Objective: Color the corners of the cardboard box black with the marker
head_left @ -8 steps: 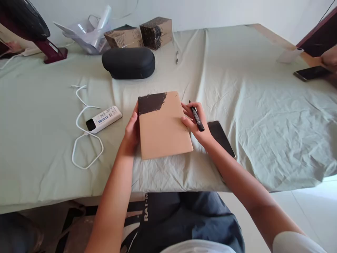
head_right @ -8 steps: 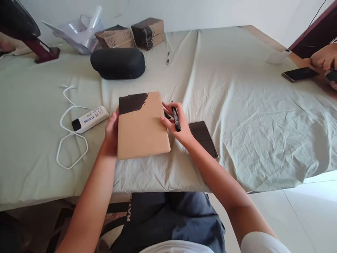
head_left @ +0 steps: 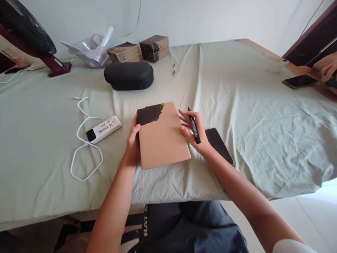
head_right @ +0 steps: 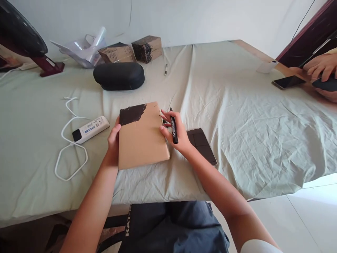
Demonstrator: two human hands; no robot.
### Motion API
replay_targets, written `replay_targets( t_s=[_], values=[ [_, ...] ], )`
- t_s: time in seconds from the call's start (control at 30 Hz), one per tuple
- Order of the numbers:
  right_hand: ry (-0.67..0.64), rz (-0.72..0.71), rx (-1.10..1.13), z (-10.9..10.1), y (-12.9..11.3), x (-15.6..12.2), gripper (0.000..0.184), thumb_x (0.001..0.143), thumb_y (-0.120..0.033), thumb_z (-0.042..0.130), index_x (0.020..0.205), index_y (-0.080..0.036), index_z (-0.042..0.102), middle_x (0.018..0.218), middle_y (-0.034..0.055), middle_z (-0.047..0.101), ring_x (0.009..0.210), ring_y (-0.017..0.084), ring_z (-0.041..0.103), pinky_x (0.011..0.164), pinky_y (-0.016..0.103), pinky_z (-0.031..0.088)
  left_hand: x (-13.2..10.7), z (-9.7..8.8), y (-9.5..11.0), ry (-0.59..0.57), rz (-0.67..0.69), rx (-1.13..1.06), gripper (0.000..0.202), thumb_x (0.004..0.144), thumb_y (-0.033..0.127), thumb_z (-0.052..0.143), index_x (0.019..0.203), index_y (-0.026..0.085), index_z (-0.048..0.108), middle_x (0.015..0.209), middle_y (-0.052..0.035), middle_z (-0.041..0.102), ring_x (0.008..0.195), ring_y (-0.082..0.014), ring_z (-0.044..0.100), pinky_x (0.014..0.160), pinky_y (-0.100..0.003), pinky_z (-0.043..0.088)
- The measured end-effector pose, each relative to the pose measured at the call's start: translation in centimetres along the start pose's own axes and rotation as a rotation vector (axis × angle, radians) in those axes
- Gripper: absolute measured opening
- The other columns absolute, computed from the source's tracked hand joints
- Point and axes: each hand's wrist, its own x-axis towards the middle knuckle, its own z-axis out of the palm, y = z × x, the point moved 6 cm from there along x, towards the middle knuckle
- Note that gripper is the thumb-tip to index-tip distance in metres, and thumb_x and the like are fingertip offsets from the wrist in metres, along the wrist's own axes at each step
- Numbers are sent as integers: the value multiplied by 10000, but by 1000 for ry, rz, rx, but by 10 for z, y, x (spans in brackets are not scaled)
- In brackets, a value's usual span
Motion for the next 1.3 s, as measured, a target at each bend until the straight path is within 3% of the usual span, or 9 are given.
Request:
replay_targets(
  t_s=[0.33, 0.47, 0.57, 0.63, 0.7, 0.83, 0.97, 1.07, 1.3],
  values=[
    [152, -77, -108, -20, 0, 6, 442, 1072, -635, 560, 1373, -324, 469, 1446, 119, 694, 1185, 268, 729, 1029, 503, 575, 11, -9, -6, 89, 93, 63, 493, 916, 457, 673, 1390, 320, 670, 1485, -80, 665, 1404, -365, 595, 1035, -470, 564],
    [166, 39, -106, -34, 2, 12, 513, 1049, -721, 493, 1254, -256, 564, 906, 40, 766, 750, 206, 666, 751, 385, 553, 21, -30, 2, 154, 202, 105, 495, 822, 340, 675, 1313, 289, 717, 1330, -69, 725, 1303, -325, 651, 1035, -426, 556],
    [186, 159, -164, -45, 5, 15, 355, 1039, -597, 563, 1098, -248, 591, 578, -79, 483, 532, 148, 438, 579, 302, 411, 27, -45, 11, 206, 293, 153, 485, 807, 357, 660, 1273, 256, 747, 1269, -72, 741, 1303, -304, 649, 1081, -403, 518],
    [109, 180, -195, -48, 2, 16, 262, 961, -450, 700, 1097, -263, 578, 660, -77, 497, 570, 135, 427, 595, 289, 406, 26, -47, 13, 196, 281, 149, 454, 881, 471, 650, 1275, 264, 742, 1320, -78, 729, 1345, -295, 631, 1101, -399, 500],
    [-66, 184, -130, -45, -4, 16, 433, 861, -366, 788, 1227, -288, 569, 944, -18, 641, 702, 144, 522, 662, 297, 463, 22, -39, 10, 151, 198, 140, 464, 928, 533, 666, 1336, 313, 697, 1416, -53, 693, 1383, -278, 610, 1098, -386, 498],
    [-281, 221, 95, -43, -13, 14, 697, 801, -494, 806, 1426, -329, 545, 1371, 61, 593, 845, 165, 592, 693, 313, 496, 12, -21, 7, 136, 26, 125, 492, 863, 340, 750, 1343, 371, 648, 1355, 4, 708, 1246, -252, 656, 961, -334, 543],
    [-137, 304, -289, -49, -6, 15, 229, 963, -380, 596, 1117, -222, 658, 962, 40, 695, 652, 144, 491, 635, 308, 389, 8, -17, 13, 179, -46, 33, 474, 806, 292, 688, 1279, 326, 672, 1272, -4, 722, 1051, -235, 665, 817, -325, 551],
    [-235, 382, -711, -38, 3, 9, 125, 950, -178, 545, 1052, -221, 605, 693, -22, 598, 615, 170, 492, 634, 308, 340, 5, -13, 19, 129, -47, 12, 467, 817, 304, 685, 1284, 318, 679, 1293, 5, 714, 1079, -232, 652, 831, -321, 548],
    [-422, 437, -1012, -19, 16, -1, 107, 968, -156, 610, 1033, -203, 538, 883, 63, 666, 792, 221, 595, 641, 295, 311, -1, -9, 21, 76, -94, 66, 487, 893, 361, 654, 1378, 346, 624, 1312, -4, 706, 1028, -236, 657, 750, -320, 534]
  ],
)
